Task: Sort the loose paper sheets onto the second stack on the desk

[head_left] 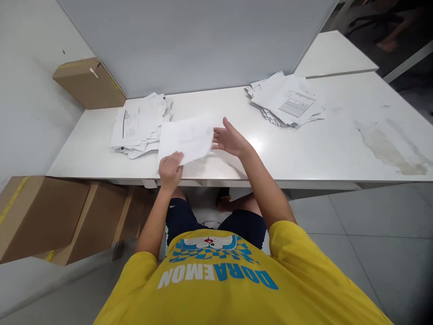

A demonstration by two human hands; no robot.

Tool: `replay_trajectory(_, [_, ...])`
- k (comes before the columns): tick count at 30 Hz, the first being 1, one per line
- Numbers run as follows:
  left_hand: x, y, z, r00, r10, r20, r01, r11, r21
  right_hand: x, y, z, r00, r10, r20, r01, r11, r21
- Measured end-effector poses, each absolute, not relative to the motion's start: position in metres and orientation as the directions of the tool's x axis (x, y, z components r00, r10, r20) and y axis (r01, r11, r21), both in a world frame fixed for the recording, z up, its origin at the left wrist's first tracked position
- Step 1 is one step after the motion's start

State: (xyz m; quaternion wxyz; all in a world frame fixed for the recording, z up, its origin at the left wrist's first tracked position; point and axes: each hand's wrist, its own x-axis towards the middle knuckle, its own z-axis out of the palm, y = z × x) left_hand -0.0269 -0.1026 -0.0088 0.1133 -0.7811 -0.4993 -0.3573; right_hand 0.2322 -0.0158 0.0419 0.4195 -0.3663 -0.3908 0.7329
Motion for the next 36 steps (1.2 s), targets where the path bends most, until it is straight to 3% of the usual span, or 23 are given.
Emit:
replay_trajectory(3, [-0.009, -0.127, -0.016, 0.418, 0.663, 0.621, 0.804, -0.589, 0.088, 0.217, -0.032, 0.04, -0.283, 0.929, -0.239, -0.309, -0.324, -0.894])
replay_trajectory(9, [0.002, -0.172, -0.037, 0.494, 0.656, 0.571, 0.747, -0.656, 0.107, 0.213, -0.079, 0.001, -0.077, 0.934, -0.349, -0.235, -0.357, -0.904])
replay_trajectory(17, [0.005, -0.197, -0.06, 0.56, 0.642, 0.523, 0.717, -0.692, 0.082, 0.227, -0.136, -0.013, 0.204, 0.968, -0.145, 0.179, -0.182, -0.967])
replay_trajectory(21, [0.002, -0.195, -0.063, 0.489, 0.673, 0.555, 0.778, -0.624, 0.072, 0.232, -0.146, -0.012, 0.246, 0.955, -0.165, 0.079, -0.19, -0.979])
replay_trajectory(25, [-0.011, -0.188, -0.064, 0.264, 0.765, 0.587, 0.884, -0.436, 0.172, 0.236, -0.147, -0.015, 0.295, 0.937, -0.188, -0.071, -0.174, -0.982])
replay_trajectory(28, [-0.036, -0.18, -0.059, 0.228, 0.777, 0.587, 0.871, -0.432, 0.233, 0.24, -0.148, -0.018, 0.281, 0.937, -0.207, -0.185, -0.159, -0.97])
replay_trajectory(33, [-0.093, -0.156, -0.006, 0.012, 0.743, 0.669, 0.945, -0.228, 0.237, 0.249, -0.148, -0.019, 0.215, 0.955, -0.205, -0.328, -0.128, -0.936])
replay_trajectory(36, [-0.113, -0.143, 0.045, -0.163, 0.6, 0.783, 0.979, -0.002, 0.205, 0.251, -0.148, -0.018, 0.229, 0.952, -0.202, -0.347, -0.114, -0.931])
